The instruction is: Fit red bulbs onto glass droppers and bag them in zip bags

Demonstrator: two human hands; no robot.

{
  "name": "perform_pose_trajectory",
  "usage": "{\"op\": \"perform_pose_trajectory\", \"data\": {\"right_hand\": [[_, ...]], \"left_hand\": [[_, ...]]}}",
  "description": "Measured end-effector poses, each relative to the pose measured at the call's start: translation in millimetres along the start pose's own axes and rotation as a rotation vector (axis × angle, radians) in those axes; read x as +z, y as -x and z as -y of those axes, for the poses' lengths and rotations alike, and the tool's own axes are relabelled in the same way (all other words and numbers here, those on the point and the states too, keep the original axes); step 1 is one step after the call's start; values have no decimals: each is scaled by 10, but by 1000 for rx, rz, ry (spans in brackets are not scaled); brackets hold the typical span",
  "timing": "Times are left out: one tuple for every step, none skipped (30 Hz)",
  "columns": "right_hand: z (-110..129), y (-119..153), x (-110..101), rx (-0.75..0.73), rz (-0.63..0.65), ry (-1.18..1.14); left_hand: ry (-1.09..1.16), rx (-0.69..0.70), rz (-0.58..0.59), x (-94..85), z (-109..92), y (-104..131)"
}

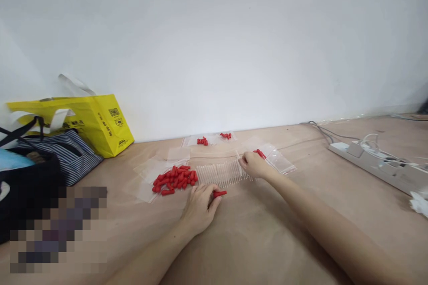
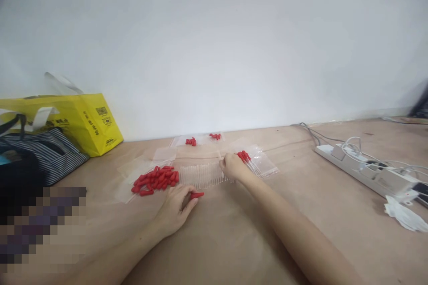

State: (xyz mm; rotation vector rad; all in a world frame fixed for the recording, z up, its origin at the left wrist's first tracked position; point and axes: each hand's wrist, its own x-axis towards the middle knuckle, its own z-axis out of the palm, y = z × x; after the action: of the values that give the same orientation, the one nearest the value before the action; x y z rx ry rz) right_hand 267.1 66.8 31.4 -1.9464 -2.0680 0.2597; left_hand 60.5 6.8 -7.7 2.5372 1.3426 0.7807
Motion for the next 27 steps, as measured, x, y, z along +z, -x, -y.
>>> {"op": "perform_pose_trajectory", "data": {"right_hand": [[-1, 103, -13, -78, 6, -35], [-7, 207, -11, -174, 18, -82], [-18, 305, 10, -320, 40, -164], [-33, 391, 49, -434, 54, -234], [-50, 463, 102, -514, 36, -281], [-66, 518, 166, -581, 4, -314], [-80, 556, 235, -622, -36, -328], [-91, 578, 303, -651, -78, -332], [-98, 588, 364, -675, -108, -330], [-101, 590, 415, -690, -126, -325], [-100, 586, 453, -695, -137, -319], [-97, 580, 479, -693, -144, -312], [-93, 574, 495, -690, -148, -304], [-88, 571, 502, -686, -153, -298], [-82, 572, 502, -683, -157, -294], [-77, 576, 500, -682, -160, -292], [-71, 582, 496, -681, -162, -290], [-65, 591, 493, -680, -162, -290], [-58, 600, 490, -677, -163, -294], [-51, 609, 490, -674, -165, -300], [-43, 617, 492, -672, -167, -310], [-34, 623, 494, -673, -171, -319], [-27, 628, 498, -678, -176, -322], [-20, 631, 502, -686, -183, -319], [-15, 632, 505, -695, -190, -305], [-12, 631, 507, -704, -195, -284], [-12, 630, 507, -712, -201, -258]], "left_hand": [[-7, -4, -8, 2, 7, 0], [-18, -6, -18, 3, 18, 2], [-34, -6, -30, 3, 32, 5], [-50, -5, -40, 1, 50, 10], [-64, -2, -49, -4, 71, 15], [-72, 2, -54, -11, 92, 21], [-74, 8, -54, -20, 113, 27], [-72, 11, -50, -30, 131, 31], [-69, 11, -48, -40, 145, 34], [-67, 7, -46, -49, 155, 36], [-68, 1, -46, -55, 159, 36], [-68, -5, -44, -60, 160, 34], [-68, -9, -42, -63, 158, 32], [-67, -9, -40, -64, 154, 29], [-64, -7, -39, -64, 150, 27], [-59, -1, -41, -63, 146, 25], [-53, 8, -45, -61, 144, 24], [-48, 17, -52, -58, 142, 24], [-44, 25, -61, -55, 140, 25], [-41, 30, -72, -52, 138, 25], [-37, 34, -81, -48, 136, 25], [-33, 39, -88, -45, 131, 25], [-30, 45, -91, -41, 125, 23], [-27, 53, -92, -39, 117, 21], [-26, 65, -90, -37, 108, 18], [-29, 77, -87, -36, 99, 15], [-34, 87, -82, -36, 91, 12]]}}
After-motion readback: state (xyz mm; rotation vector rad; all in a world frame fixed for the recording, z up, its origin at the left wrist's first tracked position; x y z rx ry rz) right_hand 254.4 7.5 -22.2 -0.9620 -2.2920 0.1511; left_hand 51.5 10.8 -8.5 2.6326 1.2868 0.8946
